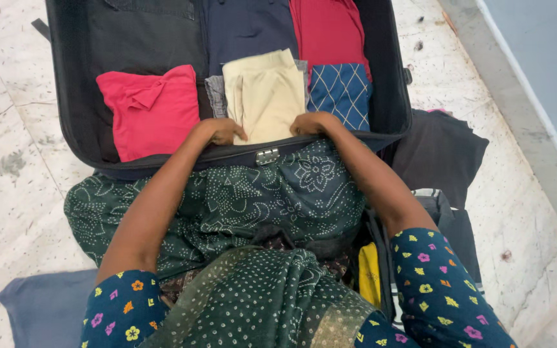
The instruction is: The person packs various items of clothing into a black suitcase on the floor, organizing them into stacks and overlapping layers.
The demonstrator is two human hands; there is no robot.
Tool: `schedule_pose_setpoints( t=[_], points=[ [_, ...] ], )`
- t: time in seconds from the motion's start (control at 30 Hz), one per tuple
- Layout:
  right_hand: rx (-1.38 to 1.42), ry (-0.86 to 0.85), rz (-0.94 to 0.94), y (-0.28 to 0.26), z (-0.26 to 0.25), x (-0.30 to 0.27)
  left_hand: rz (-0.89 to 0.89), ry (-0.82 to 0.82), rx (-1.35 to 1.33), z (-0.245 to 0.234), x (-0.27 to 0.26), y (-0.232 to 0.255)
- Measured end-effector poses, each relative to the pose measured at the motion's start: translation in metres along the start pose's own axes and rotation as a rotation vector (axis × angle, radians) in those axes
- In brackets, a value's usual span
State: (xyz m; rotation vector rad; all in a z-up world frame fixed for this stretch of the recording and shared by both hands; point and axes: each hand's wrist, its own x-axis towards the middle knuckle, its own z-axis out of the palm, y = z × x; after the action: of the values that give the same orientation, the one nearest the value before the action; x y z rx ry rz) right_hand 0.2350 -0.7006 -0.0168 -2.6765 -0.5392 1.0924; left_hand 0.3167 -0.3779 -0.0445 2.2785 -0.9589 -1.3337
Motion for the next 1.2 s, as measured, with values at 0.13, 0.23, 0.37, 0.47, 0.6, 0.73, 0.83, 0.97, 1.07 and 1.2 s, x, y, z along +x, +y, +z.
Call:
schedule_pose_setpoints(
  t=[0.13,0.23,0.37,0.47,0.6,0.73,0.83,0.97,1.07,1.2],
  points=[
    [0.096,-0.128,0.086,-0.006,-0.022,-0.023,-0.109,0.023,0.117,-0.020,-0.024,0.018],
    [0.016,0.116,0.396,-0.046,-0.065,-0.060,-0.113,0.569,0.196,-0.040,-0.069,0.066],
    [-0.432,0.655,0.075,-0.091,-0.100,-0.057,-0.011,0.774,0.852,-0.044,-0.076,0.124],
    [-0.530,0.331,0.289,-0.082,-0.099,-0.036,-0.241,0.509,0.955,-0.052,-0.059,0.123],
    [-0.479,0.304,0.259,-0.051,-0.088,-0.008,-0.138,0.644,0.911,-0.041,-0.043,0.093],
    [-0.464,0.254,0.299,-0.044,-0.081,0.011,-0.179,0.582,0.832,-0.042,-0.031,0.081],
    [-0.404,0.265,0.271,-0.040,-0.084,0.013,-0.161,0.560,0.787,-0.048,-0.021,0.078],
    [-0.575,0.463,0.362,-0.062,-0.067,-0.002,-0.187,0.533,0.761,-0.042,-0.024,0.085],
    [-0.484,0.574,0.263,-0.091,-0.058,-0.002,-0.177,0.723,0.736,-0.035,-0.056,0.101],
    [-0.280,0.025,0.170,-0.125,-0.042,0.040,-0.105,0.983,0.469,-0.023,-0.157,0.130]
  ],
)
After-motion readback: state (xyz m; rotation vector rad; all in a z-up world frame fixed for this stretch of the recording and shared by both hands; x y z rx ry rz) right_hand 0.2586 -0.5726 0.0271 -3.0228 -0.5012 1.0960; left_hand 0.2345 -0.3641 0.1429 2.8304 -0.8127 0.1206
